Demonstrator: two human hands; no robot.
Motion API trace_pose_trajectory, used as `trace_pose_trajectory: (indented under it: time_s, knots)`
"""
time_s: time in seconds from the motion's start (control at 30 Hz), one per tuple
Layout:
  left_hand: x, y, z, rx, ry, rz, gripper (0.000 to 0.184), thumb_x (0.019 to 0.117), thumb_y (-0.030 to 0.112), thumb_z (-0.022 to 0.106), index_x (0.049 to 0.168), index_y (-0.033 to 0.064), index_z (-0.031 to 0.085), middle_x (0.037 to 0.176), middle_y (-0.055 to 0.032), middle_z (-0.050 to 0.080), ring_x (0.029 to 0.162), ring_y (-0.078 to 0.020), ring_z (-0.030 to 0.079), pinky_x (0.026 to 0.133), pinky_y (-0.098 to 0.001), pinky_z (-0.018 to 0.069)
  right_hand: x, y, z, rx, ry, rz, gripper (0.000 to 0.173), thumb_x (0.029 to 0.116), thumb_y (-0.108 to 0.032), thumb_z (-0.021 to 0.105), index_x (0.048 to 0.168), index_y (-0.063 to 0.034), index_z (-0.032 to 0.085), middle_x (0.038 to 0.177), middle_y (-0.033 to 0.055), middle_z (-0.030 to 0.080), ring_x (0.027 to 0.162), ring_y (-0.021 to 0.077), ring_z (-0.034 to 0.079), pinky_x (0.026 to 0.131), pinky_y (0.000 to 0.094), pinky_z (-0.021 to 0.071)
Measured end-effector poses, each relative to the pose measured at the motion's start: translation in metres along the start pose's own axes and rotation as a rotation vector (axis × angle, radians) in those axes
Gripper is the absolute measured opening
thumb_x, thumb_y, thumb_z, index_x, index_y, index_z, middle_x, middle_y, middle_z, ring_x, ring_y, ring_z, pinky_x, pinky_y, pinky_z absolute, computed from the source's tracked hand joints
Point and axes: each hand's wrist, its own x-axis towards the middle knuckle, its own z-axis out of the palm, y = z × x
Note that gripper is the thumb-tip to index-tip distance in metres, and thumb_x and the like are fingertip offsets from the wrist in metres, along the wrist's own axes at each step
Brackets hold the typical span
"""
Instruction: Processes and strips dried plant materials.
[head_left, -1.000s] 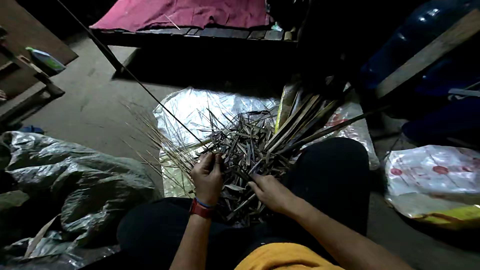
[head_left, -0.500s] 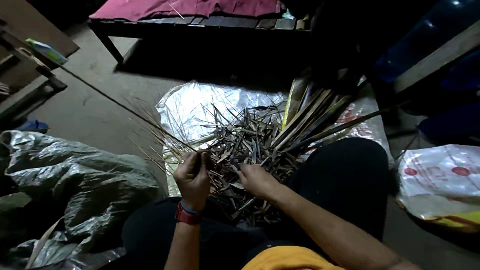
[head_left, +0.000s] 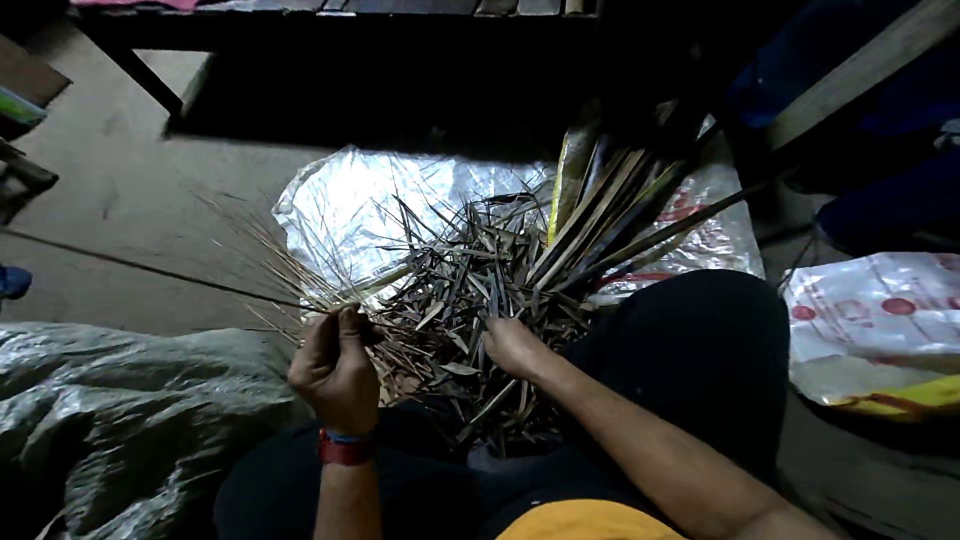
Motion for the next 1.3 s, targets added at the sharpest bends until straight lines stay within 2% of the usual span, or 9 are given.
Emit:
trace_pose_trajectory:
  time_s: [0.23, 0.4, 0.63, 0.73, 0.83, 0.93, 1.17, 1.23, 1.3]
  knots:
    - [-0.003, -0.011, 0.016, 0.037, -0.016, -0.059, 0.016, 0.1032, 0.003, 0.051, 0.102, 0.0018, 0.067, 0.079, 0.0126, 0.069, 0.067, 0.0000, 0.068, 0.063, -0.0219, 0.0617, -0.034, -0.044, 0.000, -0.029, -0.041, -0.195, 0.037, 0.1114, -0.019, 0.040, 0.139, 0.0026, 0.053, 0.121, 0.0267, 0.066, 0.118, 0.0406, 0.065, 0.099, 0.0558, 0.0512]
    - [0.013, -0.014, 0.008, 0.073, -0.056, -0.056, 0.016, 0.1039, 0.004, 0.050, 0.104, 0.0011, 0.065, 0.079, 0.0144, 0.068, 0.067, 0.0020, 0.066, 0.064, -0.0199, 0.0599, 0.031, 0.004, -0.002, -0.024, -0.078, 0.080, 0.035, 0.1049, -0.012, 0.050, 0.133, 0.0069, 0.059, 0.138, 0.0289, 0.059, 0.130, 0.0442, 0.057, 0.104, 0.0626, 0.0463]
    - [0.049, -0.085, -0.017, 0.369, -0.006, -0.509, 0.017, 0.1030, 0.010, 0.056, 0.101, -0.0055, 0.064, 0.070, 0.0067, 0.057, 0.054, 0.0046, 0.055, 0.054, -0.0152, 0.0507, 0.109, 0.093, -0.061, 0.493, 0.341, 0.426, 0.039, 0.1041, -0.015, 0.057, 0.137, 0.0063, 0.058, 0.140, 0.0294, 0.057, 0.131, 0.0398, 0.057, 0.109, 0.0554, 0.0445]
    - [0.052, -0.126, -0.033, 0.604, -0.081, -0.737, 0.027, 0.1065, 0.014, 0.052, 0.116, -0.0092, 0.063, 0.088, -0.0101, 0.062, 0.065, -0.0059, 0.057, 0.064, -0.0249, 0.0511, 0.128, 0.131, -0.076, 0.604, 0.505, 0.609, 0.040, 0.1026, -0.014, 0.058, 0.136, 0.0084, 0.057, 0.143, 0.0280, 0.056, 0.136, 0.0371, 0.054, 0.112, 0.0533, 0.0430]
    - [0.044, -0.156, -0.044, 0.793, -0.170, -0.919, 0.036, 0.1074, 0.017, 0.051, 0.128, -0.0113, 0.060, 0.115, -0.0304, 0.065, 0.094, -0.0332, 0.068, 0.087, -0.0497, 0.0535, 0.153, 0.164, -0.072, 0.856, 0.669, 0.779, 0.045, 0.1047, -0.021, 0.059, 0.138, 0.0094, 0.054, 0.145, 0.0265, 0.054, 0.137, 0.0332, 0.053, 0.113, 0.0471, 0.0427]
    - [0.038, -0.165, -0.040, 0.825, -0.295, -1.021, 0.043, 0.1072, 0.021, 0.052, 0.135, -0.0120, 0.055, 0.125, -0.0348, 0.061, 0.106, -0.0423, 0.067, 0.094, -0.0570, 0.0523, 0.183, 0.188, -0.065, 1.077, 0.808, 0.853, 0.047, 0.1024, -0.018, 0.063, 0.140, 0.0086, 0.052, 0.144, 0.0266, 0.054, 0.136, 0.0340, 0.053, 0.112, 0.0473, 0.0429]
    - [0.029, -0.162, -0.025, 0.773, -0.476, -0.934, 0.042, 0.1054, 0.016, 0.055, 0.139, -0.0086, 0.054, 0.136, -0.0327, 0.057, 0.113, -0.0457, 0.064, 0.095, -0.0617, 0.0502, 0.213, 0.212, -0.060, 1.380, 0.936, 0.852, 0.050, 0.1014, -0.015, 0.064, 0.144, 0.0073, 0.047, 0.143, 0.0282, 0.051, 0.132, 0.0375, 0.053, 0.107, 0.0521, 0.0455]
    - [0.027, -0.150, -0.014, 0.824, -0.524, -0.803, 0.039, 0.1049, 0.012, 0.054, 0.137, -0.0108, 0.056, 0.135, -0.0356, 0.057, 0.116, -0.0495, 0.062, 0.100, -0.0630, 0.0464, 0.197, 0.195, -0.073, 1.276, 0.995, 0.763, 0.050, 0.1040, -0.011, 0.059, 0.147, 0.0085, 0.043, 0.147, 0.0297, 0.049, 0.138, 0.0362, 0.050, 0.114, 0.0471, 0.0415]
    - [0.022, -0.139, 0.000, 0.839, -0.562, -0.564, 0.034, 0.1035, 0.008, 0.055, 0.130, -0.0131, 0.060, 0.126, -0.0372, 0.062, 0.114, -0.0519, 0.063, 0.100, -0.0634, 0.0469, 0.185, 0.179, -0.086, 1.012, 1.088, 0.655, 0.040, 0.1028, -0.014, 0.062, 0.135, 0.0084, 0.058, 0.134, 0.0304, 0.060, 0.129, 0.0392, 0.058, 0.109, 0.0510, 0.0455]
